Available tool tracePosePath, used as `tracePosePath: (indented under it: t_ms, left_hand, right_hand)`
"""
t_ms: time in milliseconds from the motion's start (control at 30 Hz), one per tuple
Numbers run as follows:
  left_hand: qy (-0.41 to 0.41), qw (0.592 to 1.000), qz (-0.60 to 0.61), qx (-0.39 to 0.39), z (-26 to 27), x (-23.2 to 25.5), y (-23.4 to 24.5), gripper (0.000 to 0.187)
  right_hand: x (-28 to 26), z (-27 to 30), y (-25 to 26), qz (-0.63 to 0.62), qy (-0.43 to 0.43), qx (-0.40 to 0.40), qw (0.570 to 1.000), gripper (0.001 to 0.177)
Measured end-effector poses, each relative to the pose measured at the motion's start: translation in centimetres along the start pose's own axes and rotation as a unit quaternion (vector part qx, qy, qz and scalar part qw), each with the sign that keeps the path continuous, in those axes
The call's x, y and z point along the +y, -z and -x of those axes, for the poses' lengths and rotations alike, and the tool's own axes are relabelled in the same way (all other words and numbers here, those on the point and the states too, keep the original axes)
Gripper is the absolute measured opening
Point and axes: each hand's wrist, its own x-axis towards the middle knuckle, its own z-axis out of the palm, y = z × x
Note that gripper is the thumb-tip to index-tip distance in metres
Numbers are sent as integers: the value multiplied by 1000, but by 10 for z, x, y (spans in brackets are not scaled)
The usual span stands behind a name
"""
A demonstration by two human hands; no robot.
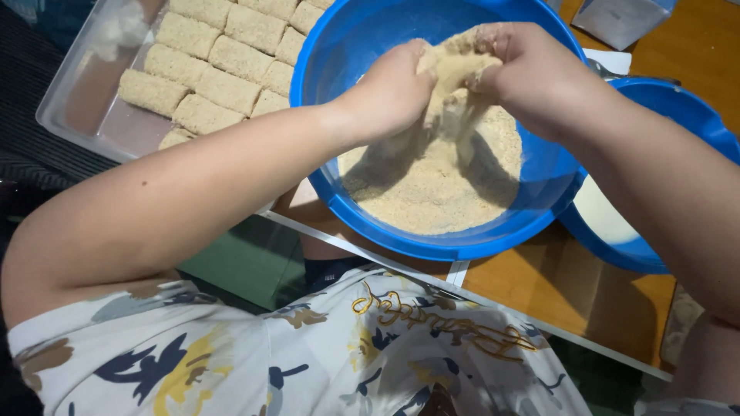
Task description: The person coats rectangular food pieces in a large blue bowl of breadcrumb powder by hand, dips each piece into a smaller bowl of milk, then coats it again in the powder and places it onto a tray with other finished pieces, repeating the cycle.
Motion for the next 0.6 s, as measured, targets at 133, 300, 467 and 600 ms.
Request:
tracePosePath:
  t_ms: [133,300,467,600]
  left_hand:
    - [37,994,76,-68,17,40,27,36]
    - [62,992,24,-105,25,57,39,23]
    - [92,991,-4,-97,34,80,48,12]
    - [71,984,-113,-117,33,60,48,18]
  right_hand:
    - [-10,8,-3,56,-16,-2,998,31]
    - [2,7,-2,87,-17,-1,996,38]
    - [0,10,-3,129,-36,8,991,33]
    - [19,9,2,227,-28,-22,973,41]
